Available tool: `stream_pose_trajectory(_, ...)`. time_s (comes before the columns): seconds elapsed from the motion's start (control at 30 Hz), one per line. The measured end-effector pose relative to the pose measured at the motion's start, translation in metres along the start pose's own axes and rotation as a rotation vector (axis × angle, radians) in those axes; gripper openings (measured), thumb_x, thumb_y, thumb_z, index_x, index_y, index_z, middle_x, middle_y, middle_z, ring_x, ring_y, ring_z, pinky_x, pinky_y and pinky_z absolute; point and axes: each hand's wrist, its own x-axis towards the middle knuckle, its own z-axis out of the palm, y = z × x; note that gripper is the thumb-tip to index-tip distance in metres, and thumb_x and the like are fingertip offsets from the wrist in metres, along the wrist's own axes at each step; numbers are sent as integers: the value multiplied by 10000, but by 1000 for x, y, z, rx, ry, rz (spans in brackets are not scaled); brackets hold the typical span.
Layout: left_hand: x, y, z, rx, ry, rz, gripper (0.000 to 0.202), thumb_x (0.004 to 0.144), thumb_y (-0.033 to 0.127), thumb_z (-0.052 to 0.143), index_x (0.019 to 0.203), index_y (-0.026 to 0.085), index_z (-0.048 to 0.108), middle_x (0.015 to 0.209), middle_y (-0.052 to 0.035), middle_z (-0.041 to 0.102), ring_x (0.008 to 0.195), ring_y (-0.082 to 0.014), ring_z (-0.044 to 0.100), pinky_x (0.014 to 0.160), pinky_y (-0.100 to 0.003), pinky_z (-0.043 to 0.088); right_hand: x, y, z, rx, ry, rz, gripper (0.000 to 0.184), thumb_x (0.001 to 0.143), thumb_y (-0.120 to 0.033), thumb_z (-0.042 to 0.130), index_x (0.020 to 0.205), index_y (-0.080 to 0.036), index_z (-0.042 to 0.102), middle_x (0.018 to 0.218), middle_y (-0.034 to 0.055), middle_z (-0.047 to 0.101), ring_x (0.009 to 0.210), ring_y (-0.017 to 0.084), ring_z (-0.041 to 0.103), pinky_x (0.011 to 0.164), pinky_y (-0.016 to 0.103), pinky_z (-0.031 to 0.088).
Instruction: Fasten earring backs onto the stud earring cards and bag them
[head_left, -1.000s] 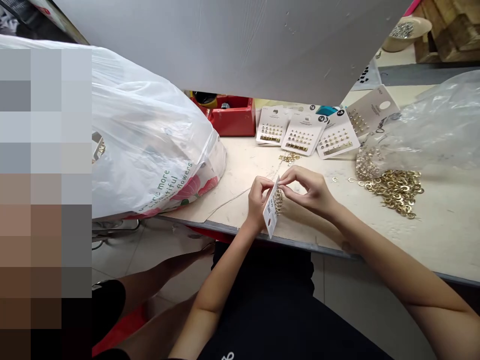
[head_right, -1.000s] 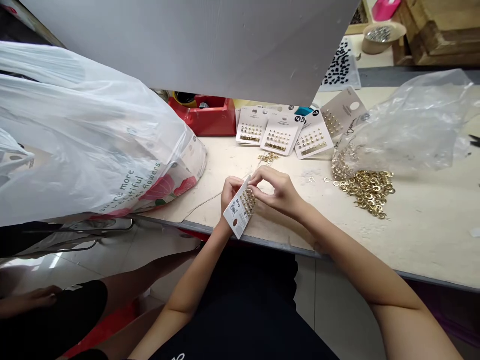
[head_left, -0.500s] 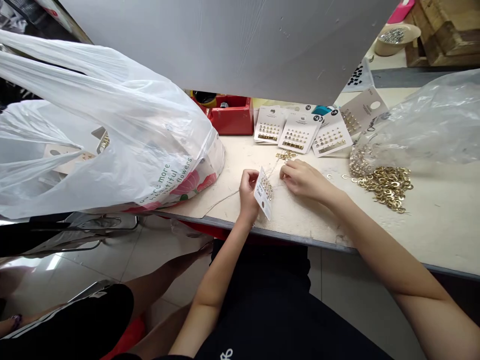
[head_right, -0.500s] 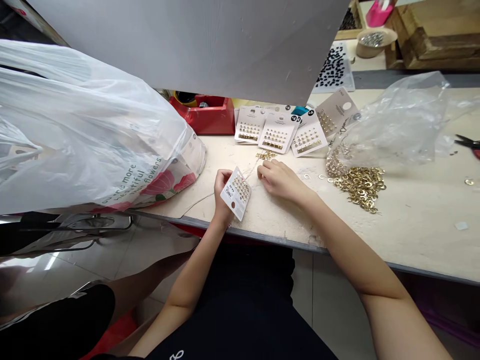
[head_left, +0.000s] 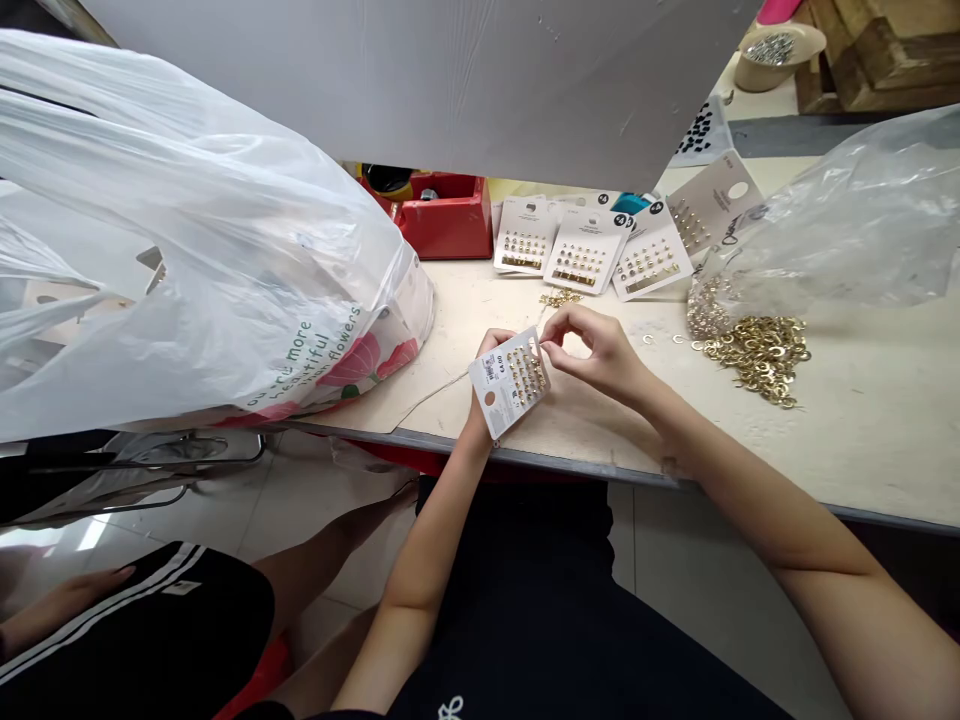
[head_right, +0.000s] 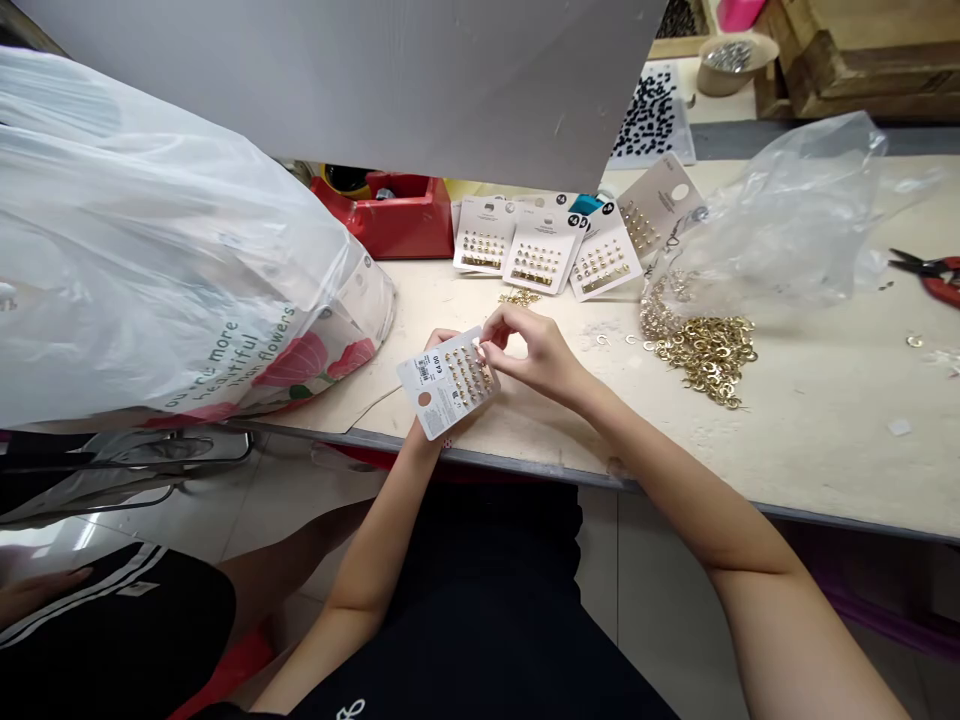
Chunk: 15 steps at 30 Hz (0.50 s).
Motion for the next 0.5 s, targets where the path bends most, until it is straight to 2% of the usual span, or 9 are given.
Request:
stream_pose_trajectory(0.07,4,4,4,44,21,-3,232,748,247,720,831,172,516,776,3,557,678,-93,497,616,-205,411,-1,-6,6,79,35,12,60,877,-124,609,882,-171,572,825,24,587,743,139,558,670,275,473)
stream_pose_trajectory(0.23,3,16,12,44,40,-70,166,744,217,671,778,173,514,701,15,528,599,-85,463,546,-205,384,-4,-7,11,130,47,83,55,866,-123,604,875,-170,578,830,28,589,752,137,566,684,277,484)
stream_pose_trajectory(0.5,2,16,7,-3,53,-93,164,735,148,679,778,175,524,719,7,567,612,-93,511,550,-201,409,-6,-5,14,226,82,137,64,878,-161,618,886,-190,562,841,26,581,780,139,582,721,266,529)
